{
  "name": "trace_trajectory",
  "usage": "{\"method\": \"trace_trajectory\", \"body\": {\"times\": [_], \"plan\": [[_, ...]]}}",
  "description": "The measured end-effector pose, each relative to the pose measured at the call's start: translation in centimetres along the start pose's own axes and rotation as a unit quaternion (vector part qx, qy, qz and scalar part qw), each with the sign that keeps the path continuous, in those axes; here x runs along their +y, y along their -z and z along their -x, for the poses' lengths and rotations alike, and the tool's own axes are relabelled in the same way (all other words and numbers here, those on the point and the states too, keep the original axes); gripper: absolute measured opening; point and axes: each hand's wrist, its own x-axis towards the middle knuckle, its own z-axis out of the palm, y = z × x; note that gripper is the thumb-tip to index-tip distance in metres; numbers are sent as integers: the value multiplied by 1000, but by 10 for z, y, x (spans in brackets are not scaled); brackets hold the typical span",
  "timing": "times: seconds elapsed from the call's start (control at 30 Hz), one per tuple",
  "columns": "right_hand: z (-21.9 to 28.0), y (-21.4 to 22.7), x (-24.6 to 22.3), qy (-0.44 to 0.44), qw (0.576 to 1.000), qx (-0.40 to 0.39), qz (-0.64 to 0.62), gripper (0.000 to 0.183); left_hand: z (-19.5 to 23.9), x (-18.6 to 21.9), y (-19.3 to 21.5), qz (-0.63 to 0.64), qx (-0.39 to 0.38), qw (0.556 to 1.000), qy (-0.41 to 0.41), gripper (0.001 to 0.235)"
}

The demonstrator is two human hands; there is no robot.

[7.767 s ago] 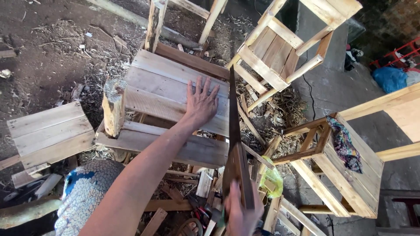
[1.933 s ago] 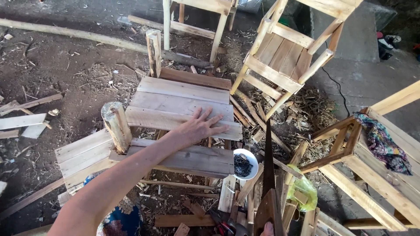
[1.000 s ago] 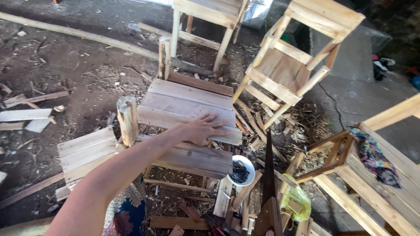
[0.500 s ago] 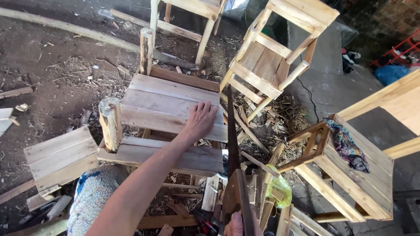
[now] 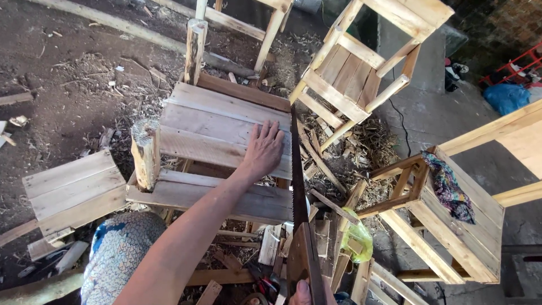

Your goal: The person assembles a wooden chair by nailing a plank to the seat frame and then sawing the plank to size. They use a hammer to drive nails into the wood and a hand saw to cut the plank flush with the chair frame.

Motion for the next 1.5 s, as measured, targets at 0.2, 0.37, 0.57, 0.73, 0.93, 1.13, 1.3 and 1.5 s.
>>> {"method": "trace_trajectory", "body": {"times": [0.2, 0.37, 0.57, 0.73, 0.93, 1.13, 1.3, 1.5], "plan": [[21, -121, -42, 379, 863, 162, 293, 16, 0, 0, -3, -18, 2, 1000, 1, 19], [33, -60, -11, 147, 940, 222, 215, 20, -1, 0, 1, -28, -24, 999, 11, 22], [27, -119, -31, 307, 881, 212, 290, 20, 0, 1, 1, -25, -8, 1000, 7, 18], [40, -115, -24, 275, 865, 238, 346, 21, -1, 1, 6, -9, -9, 1000, 18, 20], [15, -109, -34, 329, 869, 190, 318, 18, 1, 4, 1, 3, -12, 1000, 15, 22], [58, -141, -38, 122, 862, 389, 302, 21, -1, 0, 1, 2, -10, 1000, 22, 32], [0, -119, -49, 280, 882, 201, 320, 20, -1, 2, 3, 9, -31, 999, 31, 36], [65, -133, -37, 108, 844, 359, 384, 25, 1, 2, 9, 21, -26, 999, 29, 35]]}}
